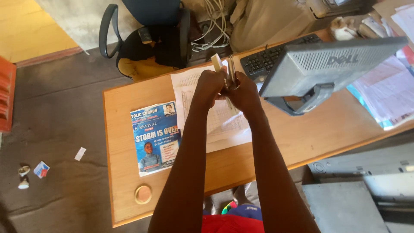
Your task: The user is stapling together various papers and flyers on a desk and a wooden bench.
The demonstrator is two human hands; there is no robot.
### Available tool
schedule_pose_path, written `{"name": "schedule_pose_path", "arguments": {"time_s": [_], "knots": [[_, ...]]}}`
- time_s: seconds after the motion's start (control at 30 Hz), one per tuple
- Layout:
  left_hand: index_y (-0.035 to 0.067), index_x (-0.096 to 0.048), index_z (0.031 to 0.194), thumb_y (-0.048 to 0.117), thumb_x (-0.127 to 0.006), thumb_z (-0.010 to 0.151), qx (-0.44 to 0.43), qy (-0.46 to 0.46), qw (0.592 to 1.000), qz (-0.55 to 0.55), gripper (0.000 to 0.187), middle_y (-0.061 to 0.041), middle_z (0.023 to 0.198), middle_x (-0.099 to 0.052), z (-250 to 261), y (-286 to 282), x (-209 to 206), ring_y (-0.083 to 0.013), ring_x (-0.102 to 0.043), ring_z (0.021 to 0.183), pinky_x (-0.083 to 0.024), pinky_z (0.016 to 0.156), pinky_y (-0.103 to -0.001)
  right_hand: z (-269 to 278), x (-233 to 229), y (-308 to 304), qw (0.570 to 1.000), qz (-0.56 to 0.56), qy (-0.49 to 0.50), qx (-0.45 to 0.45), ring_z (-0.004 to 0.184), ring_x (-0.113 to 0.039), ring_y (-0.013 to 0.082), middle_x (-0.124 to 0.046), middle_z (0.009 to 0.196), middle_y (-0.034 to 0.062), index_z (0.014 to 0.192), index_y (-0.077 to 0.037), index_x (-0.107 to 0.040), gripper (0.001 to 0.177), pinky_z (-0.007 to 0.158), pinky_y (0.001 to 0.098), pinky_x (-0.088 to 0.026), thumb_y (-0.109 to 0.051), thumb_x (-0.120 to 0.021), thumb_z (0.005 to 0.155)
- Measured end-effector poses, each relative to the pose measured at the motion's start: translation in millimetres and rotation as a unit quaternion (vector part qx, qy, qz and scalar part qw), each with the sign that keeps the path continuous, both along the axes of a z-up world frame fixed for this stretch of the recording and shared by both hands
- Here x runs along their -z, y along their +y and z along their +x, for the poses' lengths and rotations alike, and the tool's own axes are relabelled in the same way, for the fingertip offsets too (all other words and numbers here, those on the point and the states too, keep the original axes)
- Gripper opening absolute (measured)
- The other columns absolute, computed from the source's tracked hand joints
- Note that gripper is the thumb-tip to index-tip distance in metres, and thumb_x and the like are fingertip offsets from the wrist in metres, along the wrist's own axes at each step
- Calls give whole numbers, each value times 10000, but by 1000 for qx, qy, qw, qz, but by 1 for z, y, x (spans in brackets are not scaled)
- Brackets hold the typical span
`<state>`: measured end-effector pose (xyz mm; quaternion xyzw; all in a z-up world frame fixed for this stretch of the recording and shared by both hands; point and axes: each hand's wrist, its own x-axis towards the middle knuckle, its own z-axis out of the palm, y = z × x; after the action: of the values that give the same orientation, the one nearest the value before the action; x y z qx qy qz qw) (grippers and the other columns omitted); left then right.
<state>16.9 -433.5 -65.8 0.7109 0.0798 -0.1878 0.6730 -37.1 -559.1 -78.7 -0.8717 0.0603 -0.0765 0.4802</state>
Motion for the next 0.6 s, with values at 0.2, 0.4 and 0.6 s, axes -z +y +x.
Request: {"name": "schedule_pose_path", "arguments": {"time_s": [0.2,0.4,0.6], "knots": [[-57,-644,967,281,-660,934,-37,-4,996,76,339,-158,732,-676,15,-23,2,-253,-677,552,-572,430,-359,26,27,-18,999,-30,24,32,744,-665,255,-688,815,107,903,-40,-613,523,678,392,-517,-357,-944,652],[-65,-680,1013,223,-695,890,-45,-2,988,150,314,-192,863,-742,32,-36,32,-279,-758,650,-631,445,-355,52,70,-37,995,-102,-10,-10,792,-693,284,-700,848,134,965,-39,-626,572,713,410,-535,-368,-972,650],[-164,-398,1362,196,-757,892,-12,-20,961,276,692,-326,1024,-752,50,-30,90,-397,-831,794,-671,665,-401,54,77,-42,988,-147,-11,-49,900,-680,347,-692,964,172,1075,-29,-583,720,759,439,-529,-271,-1011,549]]}}
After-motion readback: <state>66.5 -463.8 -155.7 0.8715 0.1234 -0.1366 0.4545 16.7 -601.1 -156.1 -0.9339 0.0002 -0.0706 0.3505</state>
